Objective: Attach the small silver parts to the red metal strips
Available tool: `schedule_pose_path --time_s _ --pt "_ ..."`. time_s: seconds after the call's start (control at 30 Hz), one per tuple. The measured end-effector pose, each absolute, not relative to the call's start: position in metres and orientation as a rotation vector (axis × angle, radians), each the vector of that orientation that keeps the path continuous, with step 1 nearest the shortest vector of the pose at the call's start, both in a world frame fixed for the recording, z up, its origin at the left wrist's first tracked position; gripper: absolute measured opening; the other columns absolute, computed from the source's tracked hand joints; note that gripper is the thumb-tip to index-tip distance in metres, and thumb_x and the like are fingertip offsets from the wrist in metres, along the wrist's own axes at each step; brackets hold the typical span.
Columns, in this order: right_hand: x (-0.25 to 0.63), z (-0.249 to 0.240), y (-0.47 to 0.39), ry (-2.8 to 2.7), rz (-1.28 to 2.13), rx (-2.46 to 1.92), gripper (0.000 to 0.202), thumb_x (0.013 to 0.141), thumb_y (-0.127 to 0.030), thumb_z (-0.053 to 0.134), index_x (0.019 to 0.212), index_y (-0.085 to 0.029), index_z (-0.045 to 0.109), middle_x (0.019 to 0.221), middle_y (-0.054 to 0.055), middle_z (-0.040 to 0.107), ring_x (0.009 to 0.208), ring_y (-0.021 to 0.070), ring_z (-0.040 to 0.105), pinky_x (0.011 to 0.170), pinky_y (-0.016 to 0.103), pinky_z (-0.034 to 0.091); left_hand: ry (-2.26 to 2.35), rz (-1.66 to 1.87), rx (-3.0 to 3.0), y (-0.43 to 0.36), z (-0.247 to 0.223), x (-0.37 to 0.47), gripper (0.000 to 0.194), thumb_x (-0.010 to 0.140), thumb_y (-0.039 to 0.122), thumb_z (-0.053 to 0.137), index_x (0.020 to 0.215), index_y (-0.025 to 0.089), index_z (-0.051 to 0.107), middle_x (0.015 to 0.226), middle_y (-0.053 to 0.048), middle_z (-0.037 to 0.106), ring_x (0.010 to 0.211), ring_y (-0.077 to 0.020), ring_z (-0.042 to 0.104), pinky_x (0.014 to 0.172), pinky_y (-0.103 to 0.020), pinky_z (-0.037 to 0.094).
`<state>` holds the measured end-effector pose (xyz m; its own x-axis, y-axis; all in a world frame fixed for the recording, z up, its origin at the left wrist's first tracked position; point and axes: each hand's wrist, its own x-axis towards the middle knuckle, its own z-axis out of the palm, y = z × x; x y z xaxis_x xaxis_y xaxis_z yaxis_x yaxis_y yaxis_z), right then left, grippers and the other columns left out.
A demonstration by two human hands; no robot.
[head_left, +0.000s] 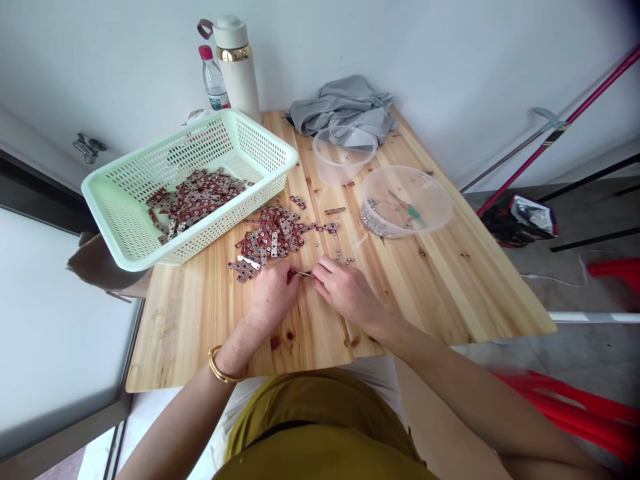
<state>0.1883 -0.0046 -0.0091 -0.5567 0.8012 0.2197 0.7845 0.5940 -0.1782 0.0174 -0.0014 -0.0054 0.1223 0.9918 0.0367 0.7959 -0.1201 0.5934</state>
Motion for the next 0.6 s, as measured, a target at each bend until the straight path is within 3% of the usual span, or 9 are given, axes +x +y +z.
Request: schedule_pose_path --time_s 0.17,0.27,0.37,0.6 --pt "0.205 -0.001 0.014 -2.317 0.431 -1.288 0.013 0.089 -0.014 0.053 0.081 -0.019 0.061 0.083 0.002 0.062 0.074 0.0142 0.057 0.066 0.025 0.04 1.705 0.686 1.983 -0.005 -0.009 0.017 0.01 0.082 0.014 0.059 0.074 0.018 0.064 0.077 -0.003 0.065 0.075 -0.0169 0.058 0.07 -0.028 0.045" --pt "0.216 0.0 0.035 -2.143 0.285 -1.378 0.014 0.092 -0.021 0.052 0.084 -0.018 0.063 0.084 0.005 0.065 0.077 0.0166 0.059 0.07 0.028 0.042 1.679 0.748 2.01 -0.007 -0.013 0.016 0.009 0.083 0.014 0.059 0.077 0.018 0.064 0.08 -0.003 0.063 0.076 -0.0168 0.058 0.071 -0.028 0.045" --pt "0.213 -0.001 0.048 -2.325 0.107 -1.427 0.018 0.094 -0.022 0.05 0.085 -0.018 0.065 0.088 0.006 0.065 0.077 0.0169 0.059 0.066 0.028 0.041 1.659 0.788 2.037 -0.008 -0.015 0.015 0.01 0.084 0.014 0.058 0.078 0.018 0.065 0.082 -0.003 0.063 0.08 -0.017 0.058 0.074 -0.028 0.045" --pt "0.187 0.018 0.051 -2.784 -0.08 -1.471 0.027 0.084 0.002 0.047 0.096 -0.012 0.067 0.098 0.015 0.066 0.081 0.0229 0.063 0.063 0.032 0.042 1.642 0.799 2.026 -0.007 -0.015 0.014 0.01 0.084 0.013 0.058 0.079 0.017 0.065 0.083 -0.003 0.063 0.08 -0.0172 0.058 0.074 -0.028 0.046"
